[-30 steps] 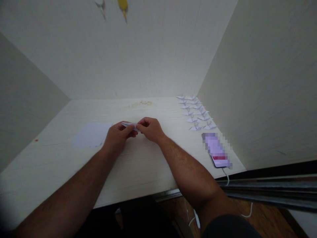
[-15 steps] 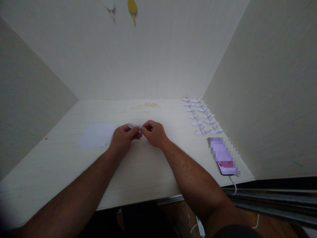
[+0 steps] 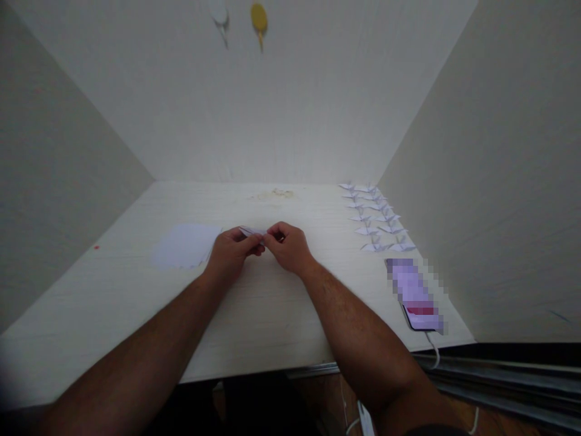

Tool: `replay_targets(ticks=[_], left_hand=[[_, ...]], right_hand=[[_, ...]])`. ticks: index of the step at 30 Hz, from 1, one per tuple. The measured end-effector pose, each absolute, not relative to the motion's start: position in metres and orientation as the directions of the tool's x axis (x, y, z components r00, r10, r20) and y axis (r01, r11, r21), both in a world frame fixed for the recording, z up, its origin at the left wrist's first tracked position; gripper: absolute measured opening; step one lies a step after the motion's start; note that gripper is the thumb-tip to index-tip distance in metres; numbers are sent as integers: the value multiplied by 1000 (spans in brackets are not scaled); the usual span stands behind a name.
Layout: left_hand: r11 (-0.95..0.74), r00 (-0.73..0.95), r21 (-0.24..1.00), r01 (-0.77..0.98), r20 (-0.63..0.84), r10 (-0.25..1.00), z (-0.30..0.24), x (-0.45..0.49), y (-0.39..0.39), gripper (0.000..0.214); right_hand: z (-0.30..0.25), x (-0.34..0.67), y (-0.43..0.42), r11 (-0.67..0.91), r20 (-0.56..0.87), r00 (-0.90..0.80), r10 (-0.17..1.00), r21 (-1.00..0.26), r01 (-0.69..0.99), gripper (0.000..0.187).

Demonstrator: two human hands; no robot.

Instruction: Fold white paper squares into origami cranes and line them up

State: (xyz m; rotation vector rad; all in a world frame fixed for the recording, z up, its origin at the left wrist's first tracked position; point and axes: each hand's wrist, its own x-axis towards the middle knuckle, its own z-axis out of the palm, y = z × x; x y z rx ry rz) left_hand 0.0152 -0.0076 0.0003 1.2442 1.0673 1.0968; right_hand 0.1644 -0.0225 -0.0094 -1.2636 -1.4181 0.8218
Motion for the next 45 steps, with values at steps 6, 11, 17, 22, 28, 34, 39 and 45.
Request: replay_targets(ticks=[6, 11, 17, 22, 28, 34, 39, 45], left_hand=[[-2, 140, 1000, -1, 2, 990, 1, 15, -8, 21], [-52, 144, 998, 28, 48, 988, 2, 15, -8, 21], [-62, 150, 998, -4, 62, 987, 3, 16, -10, 18], [-33, 164, 997, -69, 44, 985, 2, 15, -9, 19], [-57, 160, 998, -17, 59, 985, 5, 14, -10, 20], [-68, 132, 997, 27, 64, 989, 9, 16, -13, 17], [-68, 127, 997, 24, 65, 990, 9, 16, -13, 19], [-88, 104, 995, 55, 82, 991, 10, 15, -13, 20]], right_hand=[[-11, 164, -22, 223, 253, 82, 964, -937, 270, 15], [-11, 163, -21, 183, 205, 97, 974, -963, 197, 16], [-13, 162, -18, 146, 155, 94, 983, -984, 101, 16], [-7, 161, -20, 86, 89, 101, 991, -996, 28, 17], [-3, 161, -23, 62, 60, 70, 996, -998, -30, 19], [-2, 161, -22, 63, 60, 57, 997, -997, -51, 20], [-5, 161, -21, 83, 83, 60, 995, -997, 3, 20], [-8, 162, -22, 125, 130, 58, 990, -989, 85, 20]])
